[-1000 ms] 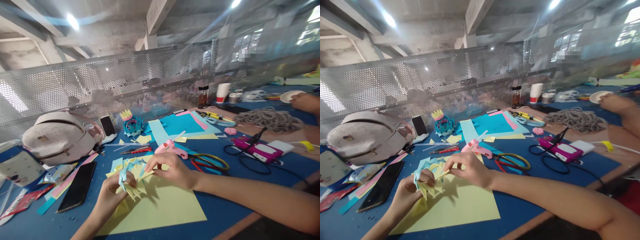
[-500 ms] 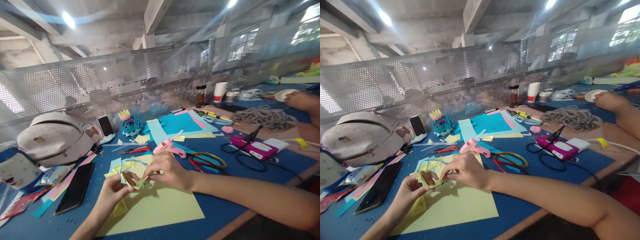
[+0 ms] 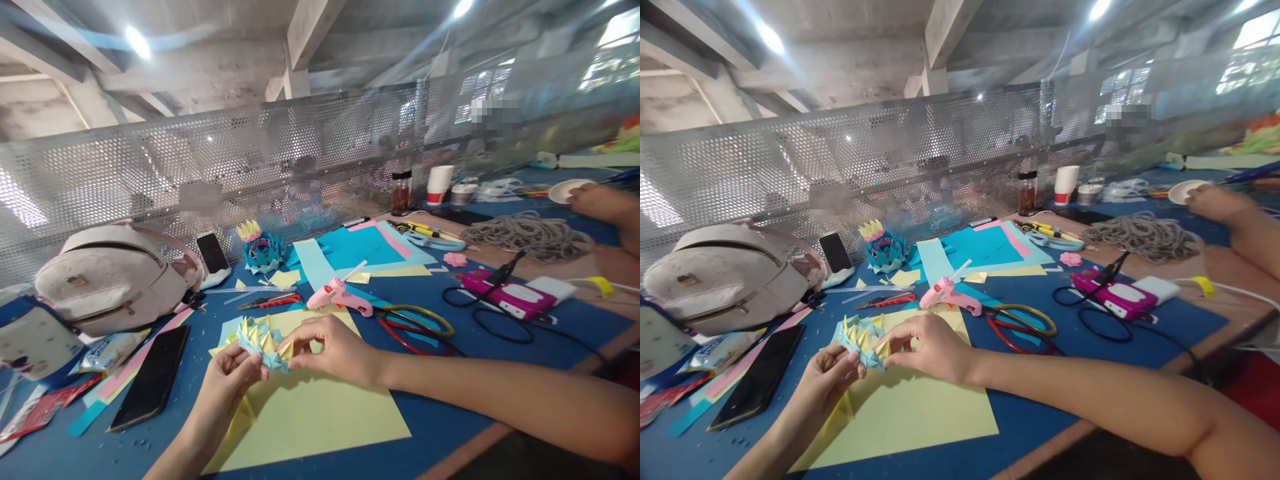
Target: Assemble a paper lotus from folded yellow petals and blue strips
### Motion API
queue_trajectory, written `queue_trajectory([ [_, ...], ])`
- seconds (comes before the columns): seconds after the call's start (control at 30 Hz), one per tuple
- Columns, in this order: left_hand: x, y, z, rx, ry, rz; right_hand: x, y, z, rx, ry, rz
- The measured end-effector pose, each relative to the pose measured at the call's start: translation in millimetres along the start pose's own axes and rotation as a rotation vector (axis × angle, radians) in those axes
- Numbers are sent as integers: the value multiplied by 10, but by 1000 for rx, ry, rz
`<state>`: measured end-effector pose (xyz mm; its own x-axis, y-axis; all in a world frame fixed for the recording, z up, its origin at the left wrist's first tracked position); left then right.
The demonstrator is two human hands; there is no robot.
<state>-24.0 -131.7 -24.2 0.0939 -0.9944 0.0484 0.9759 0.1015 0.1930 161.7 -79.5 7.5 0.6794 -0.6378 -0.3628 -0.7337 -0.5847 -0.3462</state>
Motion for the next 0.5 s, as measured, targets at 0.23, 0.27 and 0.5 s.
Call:
queue_trajectory([
  [0.23, 11, -14, -20, -98, 1, -25, -8, 91, 109, -240, 145, -10],
  [0.27, 11, -19, -25, -122, 4, -28, -11, 98, 117, -257, 156, -12],
  [0.5, 2, -73, -64, -221, -50, 4, -31, 119, 170, -313, 196, -55],
])
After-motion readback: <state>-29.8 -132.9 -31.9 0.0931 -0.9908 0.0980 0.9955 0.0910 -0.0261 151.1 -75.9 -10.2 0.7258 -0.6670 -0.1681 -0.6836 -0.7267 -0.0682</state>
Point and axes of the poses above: each hand's wrist, its own x-axis away from the middle knuckle, its own y-axis out of the palm, z = x × y, the point moved 3 cm from there along -x, towards the middle knuckle, and after that the axes turned 5 degrees about -x, right-handed, at the moved point
